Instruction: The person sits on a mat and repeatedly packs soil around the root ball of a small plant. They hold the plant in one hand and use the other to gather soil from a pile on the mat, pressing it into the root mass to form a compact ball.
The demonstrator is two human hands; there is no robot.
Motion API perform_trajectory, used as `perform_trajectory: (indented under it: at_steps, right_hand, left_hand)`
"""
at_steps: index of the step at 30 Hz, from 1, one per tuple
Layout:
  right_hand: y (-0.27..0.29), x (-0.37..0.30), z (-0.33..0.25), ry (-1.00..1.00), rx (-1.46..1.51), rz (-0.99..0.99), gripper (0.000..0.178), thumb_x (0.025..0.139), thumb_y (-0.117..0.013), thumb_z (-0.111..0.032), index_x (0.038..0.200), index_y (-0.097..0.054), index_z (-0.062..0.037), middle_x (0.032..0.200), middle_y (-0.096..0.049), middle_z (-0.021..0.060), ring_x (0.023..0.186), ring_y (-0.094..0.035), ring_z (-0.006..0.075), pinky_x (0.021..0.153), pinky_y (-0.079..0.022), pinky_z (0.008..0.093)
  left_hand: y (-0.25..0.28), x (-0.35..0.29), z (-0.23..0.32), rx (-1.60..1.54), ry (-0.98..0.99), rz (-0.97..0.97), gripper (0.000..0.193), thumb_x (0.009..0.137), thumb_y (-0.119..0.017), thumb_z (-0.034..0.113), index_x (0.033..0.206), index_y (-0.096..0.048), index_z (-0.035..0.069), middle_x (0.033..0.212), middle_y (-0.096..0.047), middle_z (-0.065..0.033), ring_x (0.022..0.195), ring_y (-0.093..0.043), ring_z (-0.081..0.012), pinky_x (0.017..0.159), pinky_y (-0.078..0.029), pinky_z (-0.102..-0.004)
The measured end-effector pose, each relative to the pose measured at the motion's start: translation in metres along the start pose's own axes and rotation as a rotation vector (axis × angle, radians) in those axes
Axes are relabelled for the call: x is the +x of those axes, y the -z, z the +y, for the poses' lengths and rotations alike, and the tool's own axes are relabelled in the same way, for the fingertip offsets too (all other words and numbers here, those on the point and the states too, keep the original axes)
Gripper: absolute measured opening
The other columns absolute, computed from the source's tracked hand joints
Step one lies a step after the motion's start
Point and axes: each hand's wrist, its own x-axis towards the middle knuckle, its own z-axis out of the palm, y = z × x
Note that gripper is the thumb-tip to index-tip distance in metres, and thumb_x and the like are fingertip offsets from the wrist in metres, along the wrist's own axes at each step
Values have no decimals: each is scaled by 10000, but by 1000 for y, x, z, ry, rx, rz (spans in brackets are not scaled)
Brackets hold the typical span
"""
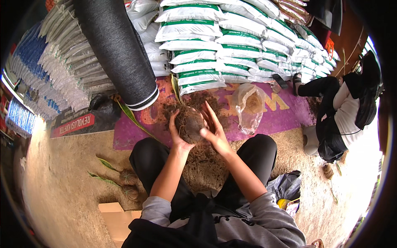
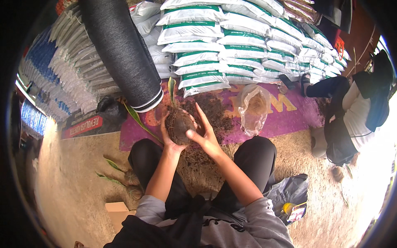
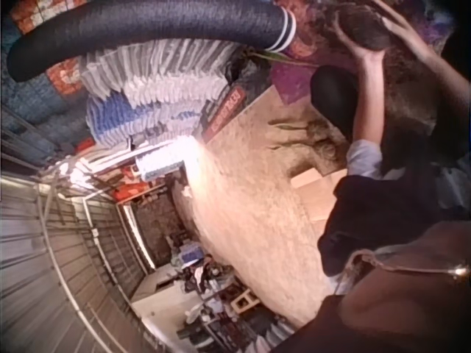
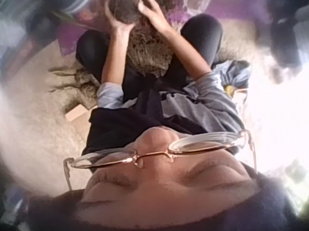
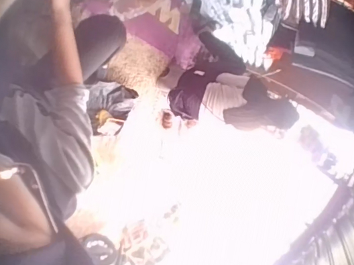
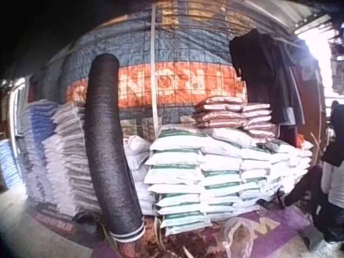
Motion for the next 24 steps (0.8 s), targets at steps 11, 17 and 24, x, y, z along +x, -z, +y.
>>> perform_trajectory:
  at_steps: [11, 17, 24]
  right_hand:
    - [-1, 0, -11, 138, -368, -18, 799, 717, -746, -218, 1376, -329, -44, 1440, -241, 196, 1340, -231, 322, 1077, -194, 438]
    - [-6, -4, -19, 268, -562, 12, 734, 733, -700, -240, 1342, -364, -5, 1404, -295, 233, 1318, -271, 368, 1070, -203, 459]
    - [-15, -13, -8, 336, -1091, -52, 592, 865, -471, -313, 1357, -340, -10, 1433, -283, 183, 1333, -233, 376, 1066, -72, 552]
  left_hand:
    - [-4, -2, 2, 79, -52, 172, 447, 856, -422, 421, 1002, -590, 33, 921, -640, -108, 795, -642, -242, 711, -543, -401]
    - [-14, -4, -2, 90, -24, 212, 439, 853, -423, 418, 1022, -596, 52, 976, -642, -99, 875, -634, -235, 809, -507, -395]
    - [-1, -2, -17, 209, -36, 190, 289, 880, -455, 360, 937, -591, 111, 902, -625, -34, 812, -611, -147, 759, -490, -309]
